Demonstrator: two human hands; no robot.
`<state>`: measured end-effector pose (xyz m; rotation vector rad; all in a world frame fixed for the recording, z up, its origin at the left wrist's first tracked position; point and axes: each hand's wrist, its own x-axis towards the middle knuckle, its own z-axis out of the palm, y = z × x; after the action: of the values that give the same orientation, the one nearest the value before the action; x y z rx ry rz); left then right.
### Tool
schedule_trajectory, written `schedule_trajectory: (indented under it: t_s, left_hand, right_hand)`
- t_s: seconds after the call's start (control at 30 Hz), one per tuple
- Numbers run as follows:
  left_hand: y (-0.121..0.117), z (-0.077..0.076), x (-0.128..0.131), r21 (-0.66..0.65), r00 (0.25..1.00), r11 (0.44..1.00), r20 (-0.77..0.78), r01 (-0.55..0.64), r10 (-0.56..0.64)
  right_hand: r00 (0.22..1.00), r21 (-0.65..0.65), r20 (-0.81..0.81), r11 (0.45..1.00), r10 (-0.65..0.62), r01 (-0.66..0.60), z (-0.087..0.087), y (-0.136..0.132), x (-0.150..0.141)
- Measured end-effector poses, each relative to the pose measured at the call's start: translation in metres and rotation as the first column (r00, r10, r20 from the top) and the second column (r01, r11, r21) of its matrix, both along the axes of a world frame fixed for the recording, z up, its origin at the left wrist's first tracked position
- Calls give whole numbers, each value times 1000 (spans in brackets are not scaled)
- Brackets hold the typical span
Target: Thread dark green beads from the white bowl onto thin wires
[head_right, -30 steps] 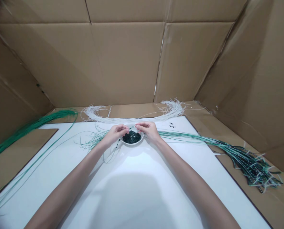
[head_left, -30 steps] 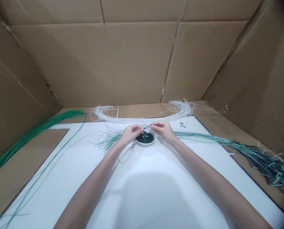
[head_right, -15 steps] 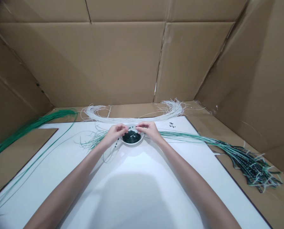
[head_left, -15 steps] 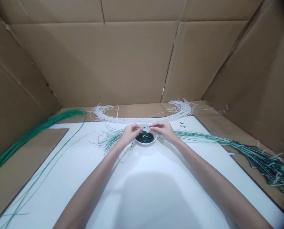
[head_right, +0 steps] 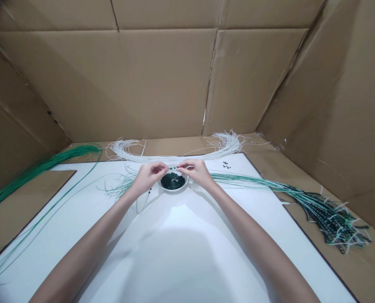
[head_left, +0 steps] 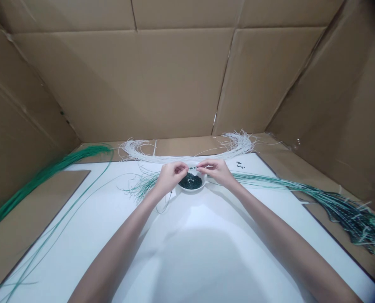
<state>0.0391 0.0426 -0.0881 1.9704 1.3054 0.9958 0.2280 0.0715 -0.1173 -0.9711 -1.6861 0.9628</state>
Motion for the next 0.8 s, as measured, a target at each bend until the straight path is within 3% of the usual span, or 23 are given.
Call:
schedule_trajectory:
  t_s: [0.33,0.8]
  left_hand:
    - [2,-2,-1,50,999,999,-43,18,-16]
    - [2,-3,-2,50,999,999,-54,1,1]
  right_hand:
    - [995,-58,-101,998,-2,-4,7,-4,-2]
    - [994,-66,-108,998,-7,0,9,-5,-3]
